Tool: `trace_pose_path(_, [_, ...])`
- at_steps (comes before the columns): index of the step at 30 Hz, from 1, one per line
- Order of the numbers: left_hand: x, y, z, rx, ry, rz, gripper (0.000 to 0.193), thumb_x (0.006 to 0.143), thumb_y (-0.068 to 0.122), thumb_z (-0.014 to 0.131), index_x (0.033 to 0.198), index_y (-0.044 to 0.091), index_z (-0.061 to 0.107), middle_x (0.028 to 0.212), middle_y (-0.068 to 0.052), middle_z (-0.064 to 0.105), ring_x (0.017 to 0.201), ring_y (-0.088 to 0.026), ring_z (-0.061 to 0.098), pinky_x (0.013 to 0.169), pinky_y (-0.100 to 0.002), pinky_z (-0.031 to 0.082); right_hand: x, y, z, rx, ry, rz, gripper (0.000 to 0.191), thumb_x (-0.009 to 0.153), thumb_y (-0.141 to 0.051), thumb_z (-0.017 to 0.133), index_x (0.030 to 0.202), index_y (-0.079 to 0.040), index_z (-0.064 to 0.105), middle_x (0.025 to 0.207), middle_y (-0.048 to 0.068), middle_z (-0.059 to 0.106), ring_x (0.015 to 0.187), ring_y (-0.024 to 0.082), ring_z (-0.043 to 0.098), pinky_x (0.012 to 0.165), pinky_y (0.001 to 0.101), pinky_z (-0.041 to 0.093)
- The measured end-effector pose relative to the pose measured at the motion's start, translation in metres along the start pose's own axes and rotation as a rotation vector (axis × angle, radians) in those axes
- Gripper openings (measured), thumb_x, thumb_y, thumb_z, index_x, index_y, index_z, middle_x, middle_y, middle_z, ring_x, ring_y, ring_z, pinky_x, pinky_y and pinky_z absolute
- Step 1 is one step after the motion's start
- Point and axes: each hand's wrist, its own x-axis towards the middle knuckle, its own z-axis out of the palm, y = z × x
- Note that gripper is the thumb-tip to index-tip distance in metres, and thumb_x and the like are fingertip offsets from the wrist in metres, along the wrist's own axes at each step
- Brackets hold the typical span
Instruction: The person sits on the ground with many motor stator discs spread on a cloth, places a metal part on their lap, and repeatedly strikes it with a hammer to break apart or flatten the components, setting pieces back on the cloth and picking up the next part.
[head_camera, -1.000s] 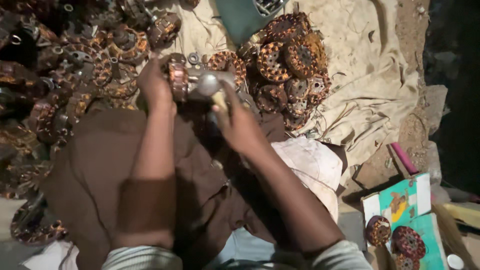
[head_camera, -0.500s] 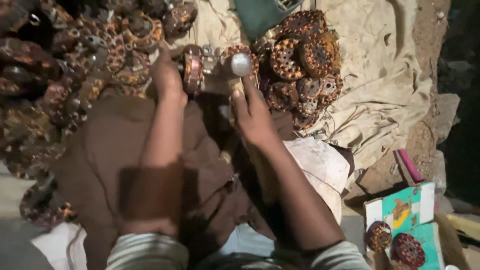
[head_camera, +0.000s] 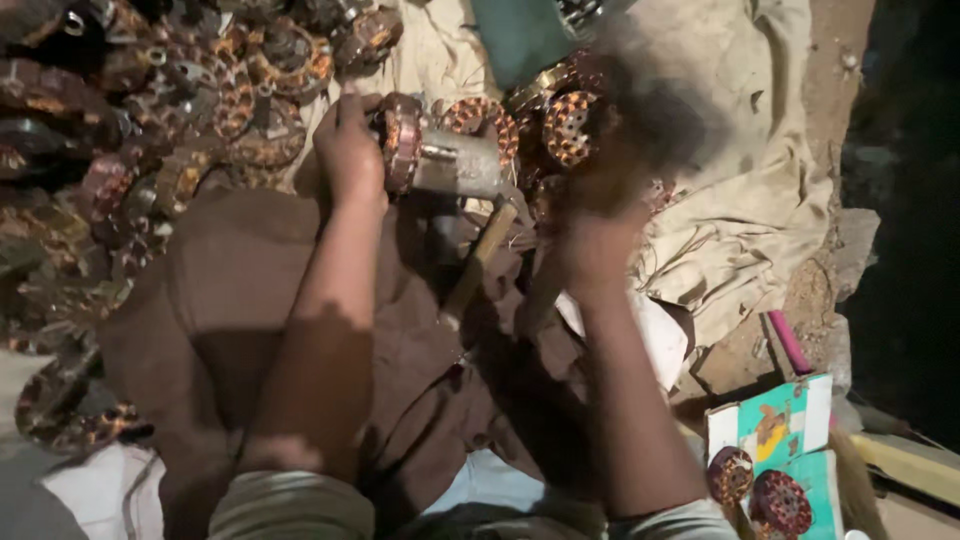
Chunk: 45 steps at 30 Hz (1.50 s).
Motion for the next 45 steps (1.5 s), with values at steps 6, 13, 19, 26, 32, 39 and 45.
trace_pose_path(6, [0.011, -0.018, -0.005, 0.044, 0.016, 0.016, 0.045, 0.1, 0.041, 0.061, 0.107, -0.001, 0.077, 0.095, -0.007, 0.069, 0.086, -0.019, 0.059, 0.079, -0.034, 0.047, -0.117, 0.01, 0.043, 0.835, -0.471, 0.363, 0.072, 0.106, -0.023, 0.061, 0.164, -0.004, 0.023, 0.137, 0.031, 0.056, 0.123, 0.038, 0.059, 0.102, 0.0443, 0.048])
trace_pose_path(13, [-0.012, 0.003, 0.002, 0.045, 0.041, 0.141, 0.048, 0.095, 0.046, 0.073, 0.112, 0.002, 0.067, 0.111, -0.013, 0.07, 0.103, -0.024, 0.063, 0.093, -0.037, 0.052, -0.236, 0.091, 0.028, 1.201, -0.75, 1.211, 0.058, 0.108, -0.019, 0.062, 0.162, -0.006, 0.044, 0.099, 0.026, 0.063, 0.082, 0.035, 0.05, 0.07, 0.0485, 0.041])
trace_pose_path(19, [-0.05, 0.012, 0.002, 0.774, 0.024, 0.863, 0.06, 0.079, 0.039, 0.097, 0.119, 0.006, 0.066, 0.135, -0.027, 0.053, 0.12, -0.04, 0.058, 0.097, -0.042, 0.05, -0.228, 0.073, 0.045, 0.977, -0.608, 0.815, 0.051, 0.094, -0.023, 0.073, 0.135, 0.004, 0.057, 0.115, 0.021, 0.073, 0.103, 0.03, 0.07, 0.092, 0.0397, 0.054])
trace_pose_path(26, [-0.036, -0.004, -0.012, 0.008, -0.001, 0.077, 0.067, 0.084, 0.035, 0.084, 0.141, 0.015, 0.056, 0.142, -0.013, 0.059, 0.12, -0.026, 0.064, 0.102, -0.041, 0.055, -0.203, 0.057, 0.027, 0.822, -0.685, 0.683, 0.056, 0.087, -0.025, 0.075, 0.134, 0.002, 0.06, 0.119, 0.025, 0.071, 0.111, 0.034, 0.071, 0.094, 0.0415, 0.053])
trace_pose_path(32, [-0.078, 0.018, -0.029, -0.706, -0.202, -0.209, 0.065, 0.089, 0.049, 0.076, 0.142, 0.02, 0.052, 0.134, -0.005, 0.06, 0.121, -0.025, 0.06, 0.099, -0.047, 0.053, -0.205, 0.059, 0.038, 0.778, -0.765, 0.73, 0.053, 0.089, -0.028, 0.075, 0.132, -0.001, 0.062, 0.115, 0.023, 0.074, 0.108, 0.033, 0.073, 0.093, 0.0407, 0.055])
trace_pose_path(39, [-0.169, 0.019, -0.03, -0.777, -0.36, -0.427, 0.071, 0.089, 0.06, 0.068, 0.144, 0.018, 0.051, 0.137, -0.005, 0.062, 0.127, -0.028, 0.059, 0.102, -0.052, 0.053, -0.217, 0.062, 0.038, 0.945, -0.623, 0.651, 0.051, 0.091, -0.026, 0.077, 0.131, 0.002, 0.064, 0.11, 0.019, 0.076, 0.097, 0.027, 0.074, 0.085, 0.0381, 0.056])
trace_pose_path(45, [-0.168, -0.039, -0.037, -0.289, -0.221, -0.151, 0.069, 0.096, 0.057, 0.07, 0.145, 0.011, 0.054, 0.141, -0.008, 0.062, 0.13, -0.026, 0.059, 0.11, -0.053, 0.05, -0.203, 0.055, -0.043, 1.515, -0.634, 1.054, 0.055, 0.096, -0.021, 0.063, 0.146, -0.004, 0.051, 0.074, 0.007, 0.061, 0.05, 0.012, 0.056, 0.044, 0.0282, 0.048])
